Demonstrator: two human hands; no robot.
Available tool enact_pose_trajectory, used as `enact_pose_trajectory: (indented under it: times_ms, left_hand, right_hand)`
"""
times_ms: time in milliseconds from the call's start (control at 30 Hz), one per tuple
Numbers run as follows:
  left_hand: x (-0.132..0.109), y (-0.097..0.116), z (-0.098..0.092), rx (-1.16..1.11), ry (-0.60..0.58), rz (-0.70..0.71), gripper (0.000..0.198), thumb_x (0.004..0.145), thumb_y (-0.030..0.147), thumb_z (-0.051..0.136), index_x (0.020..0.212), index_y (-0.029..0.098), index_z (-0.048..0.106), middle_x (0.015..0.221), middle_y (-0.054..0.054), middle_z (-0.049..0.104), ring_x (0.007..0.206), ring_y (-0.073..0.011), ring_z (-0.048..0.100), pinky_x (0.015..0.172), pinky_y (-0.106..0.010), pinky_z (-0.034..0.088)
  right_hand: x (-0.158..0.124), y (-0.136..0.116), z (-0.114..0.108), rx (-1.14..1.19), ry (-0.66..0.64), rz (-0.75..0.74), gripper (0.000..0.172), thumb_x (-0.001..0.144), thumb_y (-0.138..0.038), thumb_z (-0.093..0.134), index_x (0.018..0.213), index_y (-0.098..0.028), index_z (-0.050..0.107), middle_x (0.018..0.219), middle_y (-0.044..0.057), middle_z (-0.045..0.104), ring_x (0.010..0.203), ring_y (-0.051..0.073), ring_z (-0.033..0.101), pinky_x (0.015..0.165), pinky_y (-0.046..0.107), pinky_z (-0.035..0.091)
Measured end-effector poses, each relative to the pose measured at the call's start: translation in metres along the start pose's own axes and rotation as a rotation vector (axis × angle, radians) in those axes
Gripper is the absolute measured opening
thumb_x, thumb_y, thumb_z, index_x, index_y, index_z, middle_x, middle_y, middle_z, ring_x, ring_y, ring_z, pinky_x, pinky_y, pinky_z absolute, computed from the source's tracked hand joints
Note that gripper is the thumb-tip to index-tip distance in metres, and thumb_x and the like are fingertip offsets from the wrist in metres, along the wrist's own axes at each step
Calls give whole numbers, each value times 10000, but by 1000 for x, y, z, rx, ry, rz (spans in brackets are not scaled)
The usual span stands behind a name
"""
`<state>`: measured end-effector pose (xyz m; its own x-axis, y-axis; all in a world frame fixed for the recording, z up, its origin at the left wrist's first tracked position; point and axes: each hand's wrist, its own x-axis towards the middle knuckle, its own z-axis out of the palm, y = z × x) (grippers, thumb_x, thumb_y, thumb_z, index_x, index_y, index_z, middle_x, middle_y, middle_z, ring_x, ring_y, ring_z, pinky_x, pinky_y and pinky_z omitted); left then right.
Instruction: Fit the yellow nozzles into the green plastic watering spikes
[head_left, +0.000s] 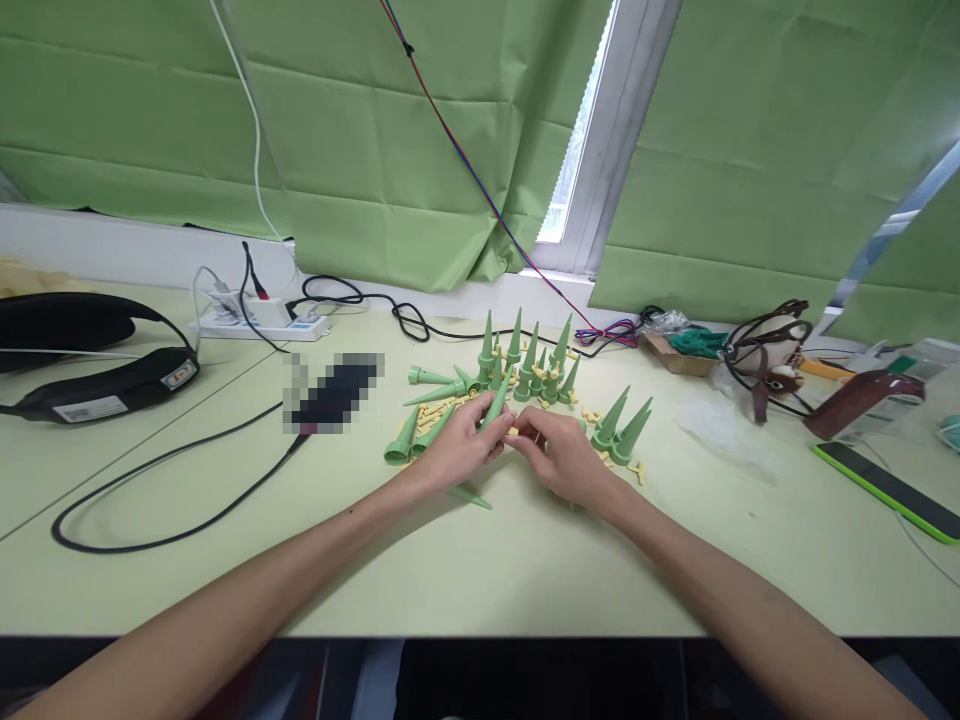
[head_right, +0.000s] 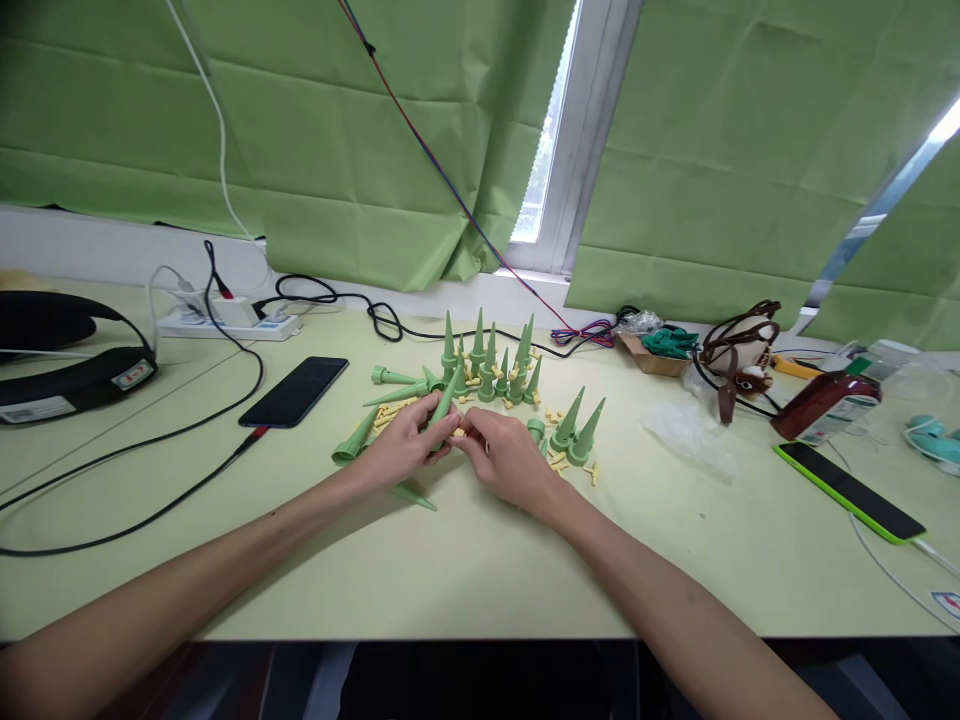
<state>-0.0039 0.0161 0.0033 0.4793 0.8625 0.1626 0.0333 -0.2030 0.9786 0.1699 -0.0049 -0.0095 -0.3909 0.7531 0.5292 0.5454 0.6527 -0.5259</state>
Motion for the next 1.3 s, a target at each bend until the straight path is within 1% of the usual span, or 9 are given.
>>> enact_pose_trajectory:
  times_ms: [433,700,867,1300]
  left_hand:
    - [1,-6,-4,131,1,40,301,922,466,515,827,189,448,727,39,387,582,-80,386,508,-202,314]
    - [0,-5,-4,142,6,47,301,916,468,515,823,188,456,715,41,390,570,-81,387,505,-209,308]
    - [1,-3,-4,152,-23,48,278,926,443,506,826,187,463,707,45,397,565,-77,401,507,-207,308]
    - [0,0,-5,161,-41,59,271,931,434,497,824,188,461,719,45,392,569,-79,397,518,-220,316]
  right_hand:
    - [0,2,1,0,12,-29,147,960,-232,501,816,-201,510,732,-2,603,612,125,500,605,246,376]
    - [-1,3,1,-44,8,-35,180,963,-223,495,785,-198,499,681,-15,573,567,114,458,574,238,337]
    - [-2,2,0,-61,-14,-42,168,971,-218,487,806,-196,516,690,-15,588,572,113,468,573,234,336]
    - [-2,4,-1,-90,-23,-69,180,984,-227,464,828,-193,547,692,-2,598,572,120,483,575,237,332]
